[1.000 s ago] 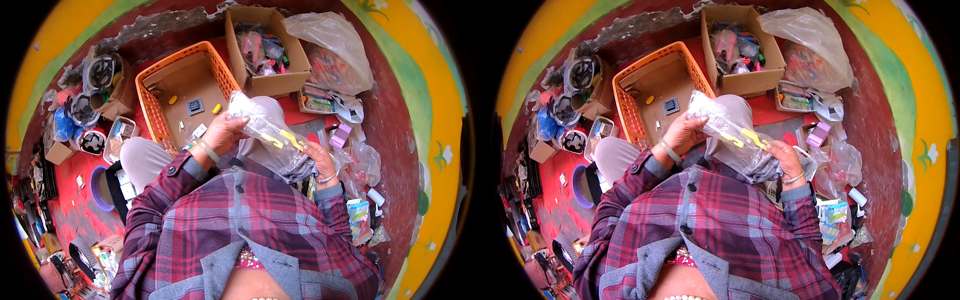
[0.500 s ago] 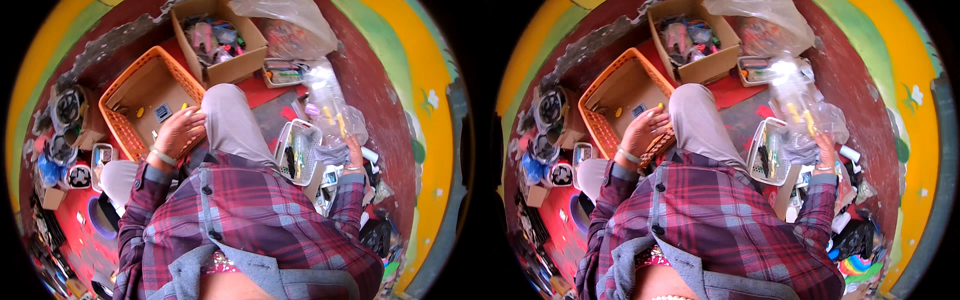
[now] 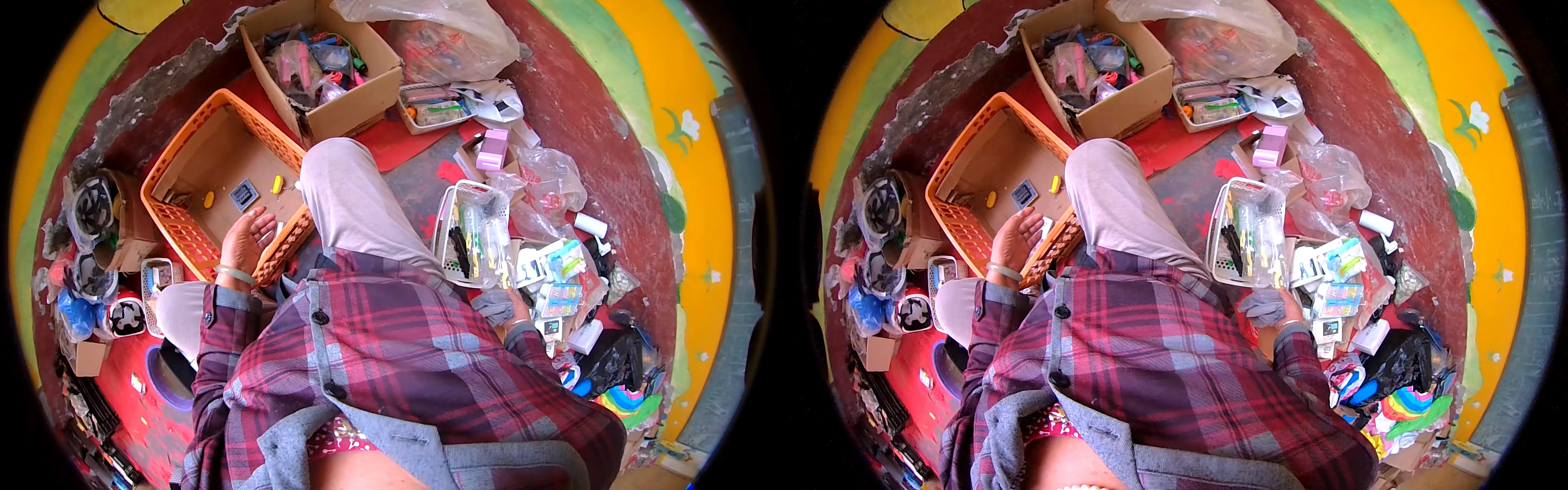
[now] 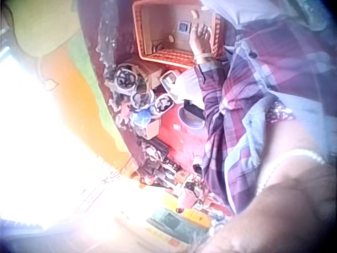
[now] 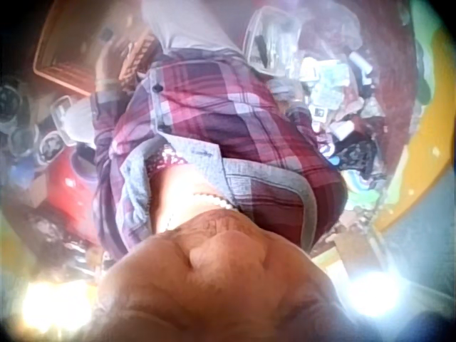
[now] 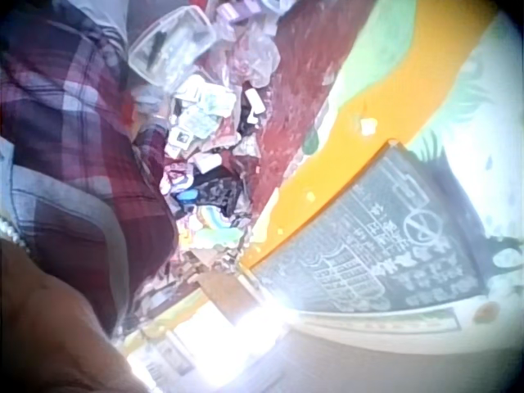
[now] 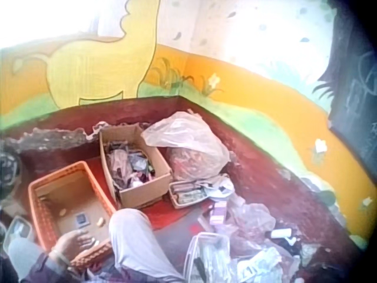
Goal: The person wipes various small electrical or mechanical components with a cloth, handling items one at a time from an orange basket and placing some into a compartmentalized tray.
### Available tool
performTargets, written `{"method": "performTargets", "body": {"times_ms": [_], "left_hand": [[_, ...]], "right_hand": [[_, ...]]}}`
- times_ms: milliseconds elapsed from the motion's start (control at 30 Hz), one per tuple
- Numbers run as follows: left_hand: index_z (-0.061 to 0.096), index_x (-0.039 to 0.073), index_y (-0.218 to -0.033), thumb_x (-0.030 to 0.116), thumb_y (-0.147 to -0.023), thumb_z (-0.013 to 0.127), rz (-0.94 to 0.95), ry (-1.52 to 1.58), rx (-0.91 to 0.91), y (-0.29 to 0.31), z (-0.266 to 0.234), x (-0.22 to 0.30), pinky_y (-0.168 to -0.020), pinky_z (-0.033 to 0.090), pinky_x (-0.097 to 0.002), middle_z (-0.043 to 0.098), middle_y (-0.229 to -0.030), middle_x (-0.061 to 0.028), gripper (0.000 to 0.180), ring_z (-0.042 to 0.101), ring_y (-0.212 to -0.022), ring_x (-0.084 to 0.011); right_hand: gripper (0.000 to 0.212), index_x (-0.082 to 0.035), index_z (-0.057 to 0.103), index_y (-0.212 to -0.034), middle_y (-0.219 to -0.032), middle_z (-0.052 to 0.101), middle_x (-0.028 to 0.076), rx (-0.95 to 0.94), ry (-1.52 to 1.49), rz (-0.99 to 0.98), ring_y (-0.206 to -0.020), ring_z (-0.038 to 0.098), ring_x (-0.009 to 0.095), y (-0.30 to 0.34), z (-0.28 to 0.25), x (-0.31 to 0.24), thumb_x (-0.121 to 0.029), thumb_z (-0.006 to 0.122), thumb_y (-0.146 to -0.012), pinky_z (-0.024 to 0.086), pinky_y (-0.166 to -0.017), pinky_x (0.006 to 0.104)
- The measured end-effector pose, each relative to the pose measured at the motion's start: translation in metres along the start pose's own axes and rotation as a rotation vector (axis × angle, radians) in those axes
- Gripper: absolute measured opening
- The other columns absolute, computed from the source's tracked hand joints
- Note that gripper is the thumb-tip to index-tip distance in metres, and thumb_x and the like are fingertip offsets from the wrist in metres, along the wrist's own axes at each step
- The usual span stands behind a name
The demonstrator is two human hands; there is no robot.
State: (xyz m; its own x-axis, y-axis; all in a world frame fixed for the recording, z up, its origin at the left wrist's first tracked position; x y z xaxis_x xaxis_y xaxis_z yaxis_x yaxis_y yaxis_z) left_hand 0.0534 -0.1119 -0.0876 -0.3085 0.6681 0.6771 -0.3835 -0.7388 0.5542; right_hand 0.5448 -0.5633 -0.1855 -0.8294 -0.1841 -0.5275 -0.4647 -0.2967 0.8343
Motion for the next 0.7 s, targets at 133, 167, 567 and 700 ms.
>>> {"method": "performTargets", "body": {"times_ms": [133, 167, 567, 700], "left_hand": [[0.047, 0.000, -0.123, 0.027, -0.095, 0.048, 0.015, 0.035, 0.071, -0.006, -0.021, -0.004, -0.088, 0.048, -0.0331, 0.061, -0.109, -0.0133, 0.039, 0.059, -0.101, -0.0228], [0.047, -0.001, -0.123, 0.027, -0.095, 0.048, 0.028, 0.044, 0.118, -0.005, -0.028, 0.003, -0.088, 0.049, -0.0331, 0.061, -0.107, -0.0134, 0.039, 0.060, -0.100, -0.0229], [0.055, 0.000, -0.109, 0.015, -0.089, 0.053, 0.446, 0.618, 0.527, 0.003, -0.135, 0.078, -0.082, 0.049, -0.0359, 0.062, -0.104, -0.0140, 0.025, 0.060, -0.094, -0.0269], [0.055, 0.001, -0.113, 0.019, -0.089, 0.055, 0.421, 0.471, 0.634, -0.004, -0.110, 0.070, -0.080, 0.049, -0.0332, 0.064, -0.102, -0.0129, 0.030, 0.061, -0.091, -0.0231]], "right_hand": [[0.042, -0.003, 0.057, -0.118, -0.107, 0.065, 0.015, 0.098, 0.566, 0.083, -0.097, 0.062, 0.030, 0.000, 0.024, -0.017, -0.033, 0.058, -0.089, 0.048, -0.087, 0.0426], [0.045, -0.002, 0.055, -0.120, -0.109, 0.064, 0.017, 0.115, 0.835, 0.088, -0.098, 0.061, 0.031, -0.006, 0.028, -0.030, -0.034, 0.057, -0.089, 0.048, -0.089, 0.0417], [0.031, -0.004, 0.056, -0.103, -0.064, 0.048, -0.002, -0.951, 0.458, -0.784, -0.053, 0.045, 0.008, 0.160, 0.361, -0.180, -0.034, 0.049, -0.097, 0.044, -0.057, 0.0210], [0.033, -0.005, 0.058, -0.104, -0.068, 0.054, 0.002, -1.442, -0.024, -0.366, -0.060, 0.052, 0.012, 0.168, 0.506, -0.111, -0.036, 0.050, -0.095, 0.048, -0.063, 0.0261]]}}
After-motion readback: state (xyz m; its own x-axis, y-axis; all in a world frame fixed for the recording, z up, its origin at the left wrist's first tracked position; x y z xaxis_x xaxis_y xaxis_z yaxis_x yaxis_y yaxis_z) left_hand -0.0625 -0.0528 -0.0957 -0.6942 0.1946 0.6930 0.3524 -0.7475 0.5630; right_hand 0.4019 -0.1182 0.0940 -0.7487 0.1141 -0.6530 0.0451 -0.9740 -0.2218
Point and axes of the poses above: each hand's wrist, its own y-axis away from the middle knuckle, its own z-axis out of the palm, x = y × z, the point moved 1 cm from there along -y, towards the middle knuckle
